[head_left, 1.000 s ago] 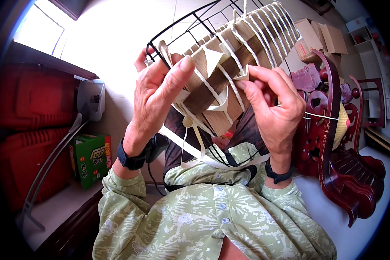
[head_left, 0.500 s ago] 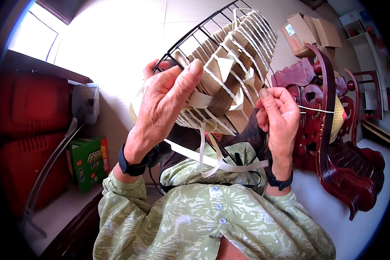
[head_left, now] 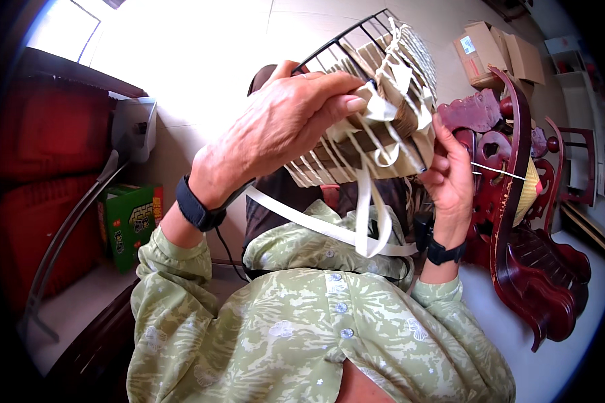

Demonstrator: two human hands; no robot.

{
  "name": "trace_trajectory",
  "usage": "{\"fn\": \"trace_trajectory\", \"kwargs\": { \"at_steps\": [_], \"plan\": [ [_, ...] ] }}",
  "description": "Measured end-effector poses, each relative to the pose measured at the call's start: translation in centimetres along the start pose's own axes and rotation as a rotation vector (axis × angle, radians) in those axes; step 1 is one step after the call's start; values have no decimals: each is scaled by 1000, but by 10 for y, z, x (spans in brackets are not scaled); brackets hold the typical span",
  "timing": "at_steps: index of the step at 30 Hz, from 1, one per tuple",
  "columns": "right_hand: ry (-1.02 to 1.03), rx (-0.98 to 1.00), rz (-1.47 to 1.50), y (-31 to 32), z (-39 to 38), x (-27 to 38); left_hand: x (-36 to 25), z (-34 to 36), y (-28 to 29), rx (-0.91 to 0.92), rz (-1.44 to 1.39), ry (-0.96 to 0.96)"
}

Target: The person weaves a light-colored material through the wire frame of a basket by hand, threading long strips over and under the frame's vertical ribs.

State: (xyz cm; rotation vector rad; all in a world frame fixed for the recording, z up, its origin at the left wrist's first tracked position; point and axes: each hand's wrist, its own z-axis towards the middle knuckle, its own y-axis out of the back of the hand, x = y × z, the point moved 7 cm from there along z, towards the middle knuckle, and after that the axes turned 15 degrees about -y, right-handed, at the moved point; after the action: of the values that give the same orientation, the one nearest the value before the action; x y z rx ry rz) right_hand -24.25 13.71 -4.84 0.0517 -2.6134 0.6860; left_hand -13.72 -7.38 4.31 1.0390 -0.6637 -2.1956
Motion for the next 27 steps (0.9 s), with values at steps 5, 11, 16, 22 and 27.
{"fn": "trace_trajectory", "kwargs": {
  "at_steps": [5,11,16,22,27],
  "plan": [
    [24,-54,32,16,-1,5,8,26,-18,196,-146,154],
    [681,-430,-602,16,-63,24,6,57,-2,130,-231,213],
    [1398,-436,-1026,-41,-134,14,9,58,-12,139,-227,197],
    [1338,-532,-1399,-69,-110,-3,6,55,-24,216,-266,264],
    [1333,-529,-1440,-68,-106,-5,8,51,-27,235,-280,259]
  ]
}}
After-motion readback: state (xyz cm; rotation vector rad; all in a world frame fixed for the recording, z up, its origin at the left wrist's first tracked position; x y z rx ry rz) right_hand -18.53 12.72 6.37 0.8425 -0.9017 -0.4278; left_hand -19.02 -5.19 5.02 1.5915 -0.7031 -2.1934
